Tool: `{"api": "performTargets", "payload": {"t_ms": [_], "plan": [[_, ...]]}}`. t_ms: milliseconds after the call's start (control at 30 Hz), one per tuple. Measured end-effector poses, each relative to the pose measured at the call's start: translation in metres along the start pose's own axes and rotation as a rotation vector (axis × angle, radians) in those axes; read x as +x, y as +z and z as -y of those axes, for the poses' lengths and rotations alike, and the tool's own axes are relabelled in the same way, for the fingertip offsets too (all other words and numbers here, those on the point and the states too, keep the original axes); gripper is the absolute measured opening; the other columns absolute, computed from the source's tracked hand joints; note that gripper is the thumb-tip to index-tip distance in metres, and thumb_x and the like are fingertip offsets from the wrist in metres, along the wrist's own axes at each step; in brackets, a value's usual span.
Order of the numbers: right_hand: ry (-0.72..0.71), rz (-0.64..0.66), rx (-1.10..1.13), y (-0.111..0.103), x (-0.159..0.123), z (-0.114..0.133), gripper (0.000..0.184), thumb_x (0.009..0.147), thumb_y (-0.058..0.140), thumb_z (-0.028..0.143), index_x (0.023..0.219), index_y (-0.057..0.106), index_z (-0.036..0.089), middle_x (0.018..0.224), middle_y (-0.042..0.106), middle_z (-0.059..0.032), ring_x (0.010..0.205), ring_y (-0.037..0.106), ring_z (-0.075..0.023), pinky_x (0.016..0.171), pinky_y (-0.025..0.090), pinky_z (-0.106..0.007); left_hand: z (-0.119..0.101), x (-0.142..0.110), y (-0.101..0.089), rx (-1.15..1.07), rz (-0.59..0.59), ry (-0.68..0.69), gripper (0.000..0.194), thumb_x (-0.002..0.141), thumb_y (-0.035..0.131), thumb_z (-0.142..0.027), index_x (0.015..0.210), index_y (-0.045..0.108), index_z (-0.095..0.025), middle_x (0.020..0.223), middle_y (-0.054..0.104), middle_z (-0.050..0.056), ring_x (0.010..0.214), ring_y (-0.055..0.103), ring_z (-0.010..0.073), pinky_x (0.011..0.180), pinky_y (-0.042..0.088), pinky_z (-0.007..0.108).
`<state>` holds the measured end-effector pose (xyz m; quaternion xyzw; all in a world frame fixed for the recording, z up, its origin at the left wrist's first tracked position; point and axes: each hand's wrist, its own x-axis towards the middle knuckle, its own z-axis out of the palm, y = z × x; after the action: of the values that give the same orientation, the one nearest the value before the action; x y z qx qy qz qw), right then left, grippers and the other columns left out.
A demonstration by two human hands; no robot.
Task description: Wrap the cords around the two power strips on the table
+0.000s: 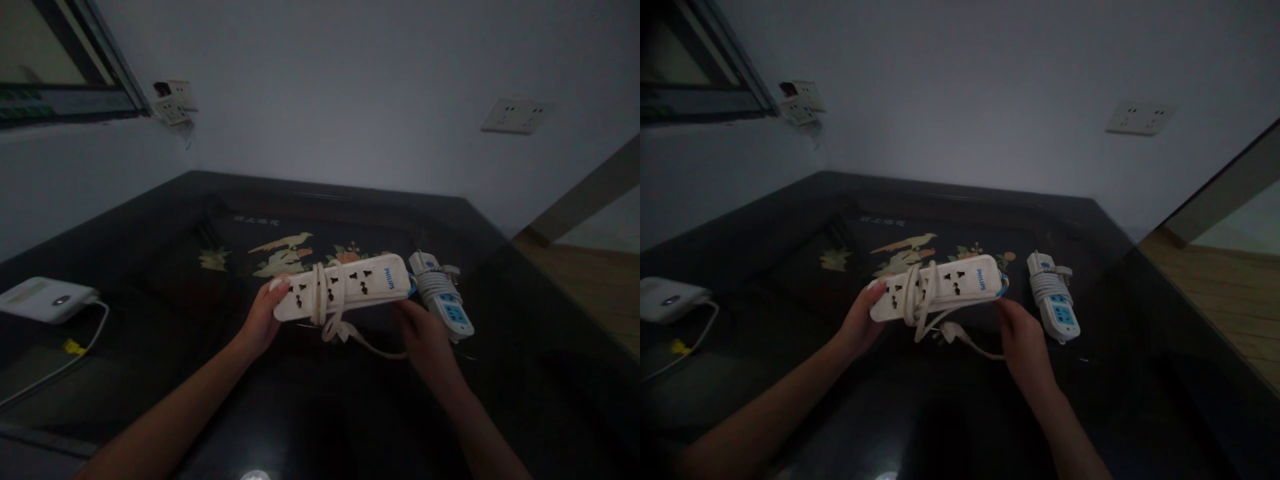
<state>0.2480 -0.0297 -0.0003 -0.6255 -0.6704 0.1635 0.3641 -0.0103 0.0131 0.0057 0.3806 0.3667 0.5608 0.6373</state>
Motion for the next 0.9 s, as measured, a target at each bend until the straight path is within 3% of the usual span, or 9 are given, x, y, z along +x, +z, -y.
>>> {"api": "performTargets", "payload": {"t_ms": [100,200,333,433,600,733,900], "plan": [[-0.131,0.093,-0.199,0.019,-0.008,0.0,0.038,0.088,0.041,0.008,0.114,0.066,0.018,0.113,0.067,-0.0132,0.102,0.063,-0.0275,0.085,0.052,-0.043,0.004,-0.001,0.001,0.025,0.008,-0.015,0.043,0.063,0.077,-0.05,0.078,0.062,-0.013,0.066,0.058,0.0,0.058,0.052,0.0108,0.053,0.042,0.02],[-0.27,0.138,-0.341,0.034,-0.018,0.011,0.034,0.083,0.053,0.006,0.112,0.067,0.015,0.115,0.065,-0.017,0.112,0.057,-0.0339,0.096,0.045,-0.054,0.009,-0.005,0.002,0.113,0.062,-0.012,0.043,0.065,0.075,-0.052,0.077,0.062,-0.012,0.064,0.055,-0.001,0.056,0.048,0.0099,0.05,0.038,0.019],[-0.366,0.252,-0.128,0.041,-0.031,0.032,0.036,0.077,0.07,0.018,0.113,0.066,0.015,0.117,0.066,-0.0166,0.114,0.056,-0.0347,0.1,0.043,-0.057,0.014,-0.009,0.003,0.261,0.1,0.023,0.043,0.07,0.071,-0.054,0.079,0.062,-0.012,0.067,0.054,-0.001,0.06,0.047,0.011,0.053,0.037,0.02],[-0.239,0.332,0.172,0.04,-0.035,0.042,0.043,0.079,0.07,0.027,0.121,0.061,0.018,0.124,0.063,-0.014,0.116,0.057,-0.0299,0.099,0.045,-0.052,0.015,-0.01,0.002,0.326,0.094,0.045,0.04,0.073,0.067,-0.053,0.08,0.062,-0.013,0.069,0.054,0.0,0.062,0.047,0.0123,0.055,0.037,0.021],[-0.025,0.397,0.551,0.034,-0.036,0.049,0.034,0.085,0.063,0.032,0.118,0.063,0.024,0.121,0.066,-0.0095,0.115,0.059,-0.0265,0.103,0.041,-0.051,0.011,-0.009,0.005,0.425,0.029,0.12,0.035,0.077,0.065,-0.048,0.086,0.063,-0.014,0.076,0.059,0.001,0.069,0.051,0.0152,0.062,0.042,0.023],[0.078,0.566,0.895,0.03,-0.037,0.058,0.042,0.084,0.064,0.037,0.124,0.058,0.026,0.135,0.057,-0.0085,0.123,0.054,-0.024,0.105,0.04,-0.047,0.008,-0.009,0.008,0.498,0.003,0.165,0.032,0.076,0.065,-0.045,0.086,0.063,-0.014,0.077,0.061,0.002,0.072,0.054,0.0171,0.064,0.043,0.024],[0.148,0.611,1.129,0.026,-0.033,0.061,0.032,0.079,0.07,0.04,0.105,0.06,0.024,0.124,0.063,-0.0088,0.12,0.057,-0.0234,0.105,0.04,-0.046,0.011,-0.006,0.004,0.465,-0.015,0.156,0.032,0.077,0.065,-0.045,0.087,0.064,-0.014,0.078,0.062,0.002,0.072,0.055,0.0169,0.063,0.043,0.024]]}}
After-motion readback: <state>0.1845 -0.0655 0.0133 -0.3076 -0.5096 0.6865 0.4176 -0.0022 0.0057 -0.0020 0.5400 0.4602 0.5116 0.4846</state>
